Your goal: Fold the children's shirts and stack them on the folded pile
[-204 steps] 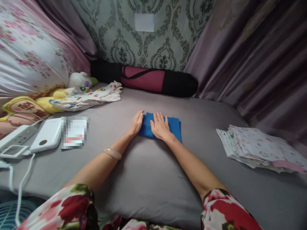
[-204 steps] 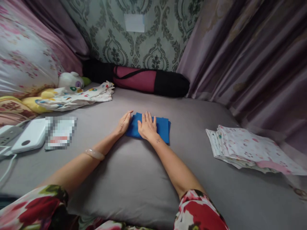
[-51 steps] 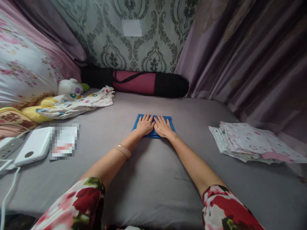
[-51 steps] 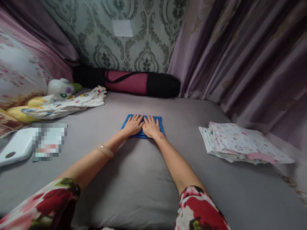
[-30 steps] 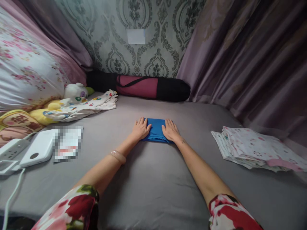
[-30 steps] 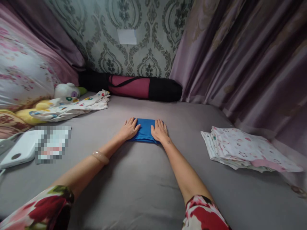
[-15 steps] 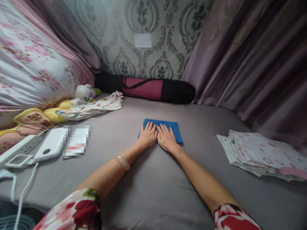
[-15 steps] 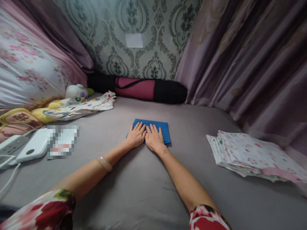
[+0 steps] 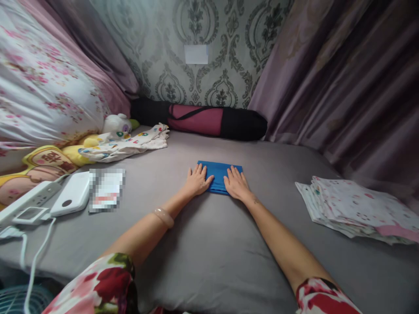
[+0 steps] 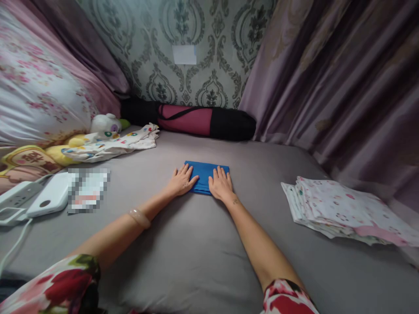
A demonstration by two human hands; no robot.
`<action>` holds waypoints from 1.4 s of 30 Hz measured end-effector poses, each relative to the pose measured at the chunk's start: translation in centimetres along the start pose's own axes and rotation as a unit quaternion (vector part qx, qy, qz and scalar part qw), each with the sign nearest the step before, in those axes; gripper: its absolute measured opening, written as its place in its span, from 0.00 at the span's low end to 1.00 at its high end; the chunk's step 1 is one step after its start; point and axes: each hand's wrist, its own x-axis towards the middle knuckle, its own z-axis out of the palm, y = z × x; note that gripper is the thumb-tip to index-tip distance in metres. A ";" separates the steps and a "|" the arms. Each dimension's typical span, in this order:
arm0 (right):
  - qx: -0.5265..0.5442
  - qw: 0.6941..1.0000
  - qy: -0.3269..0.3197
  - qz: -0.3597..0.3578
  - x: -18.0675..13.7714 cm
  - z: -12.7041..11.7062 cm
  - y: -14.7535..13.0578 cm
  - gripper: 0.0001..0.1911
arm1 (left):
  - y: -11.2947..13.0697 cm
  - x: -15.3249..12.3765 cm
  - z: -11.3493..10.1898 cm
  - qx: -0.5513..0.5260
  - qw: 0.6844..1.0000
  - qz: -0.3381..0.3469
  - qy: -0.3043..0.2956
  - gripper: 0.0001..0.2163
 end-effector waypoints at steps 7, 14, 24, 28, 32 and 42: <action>0.021 0.999 0.003 0.033 -1.1 -0.5 1.9 0.34 | -2.6 0.0 0.3 -0.003 1.000 -0.009 0.012 0.32; 0.032 0.999 -0.008 0.035 -0.9 0.1 2.1 0.34 | -2.7 0.3 0.3 -0.005 0.999 -0.017 -0.038 0.32; 0.295 0.938 0.036 0.178 -0.5 -3.1 6.7 0.17 | -3.6 1.2 -2.8 -0.052 0.977 -0.204 0.013 0.23; 0.303 0.921 0.002 0.243 -1.1 -3.2 7.3 0.15 | -3.7 1.6 -3.1 -0.073 0.967 -0.243 -0.012 0.21; 0.296 0.918 0.000 0.263 -0.6 -2.6 6.5 0.15 | -3.2 2.2 -3.1 -0.100 0.961 -0.257 -0.033 0.19; 0.252 0.931 0.011 0.264 2.0 -1.8 4.3 0.11 | -2.4 2.8 -3.3 -0.125 0.956 -0.263 -0.043 0.15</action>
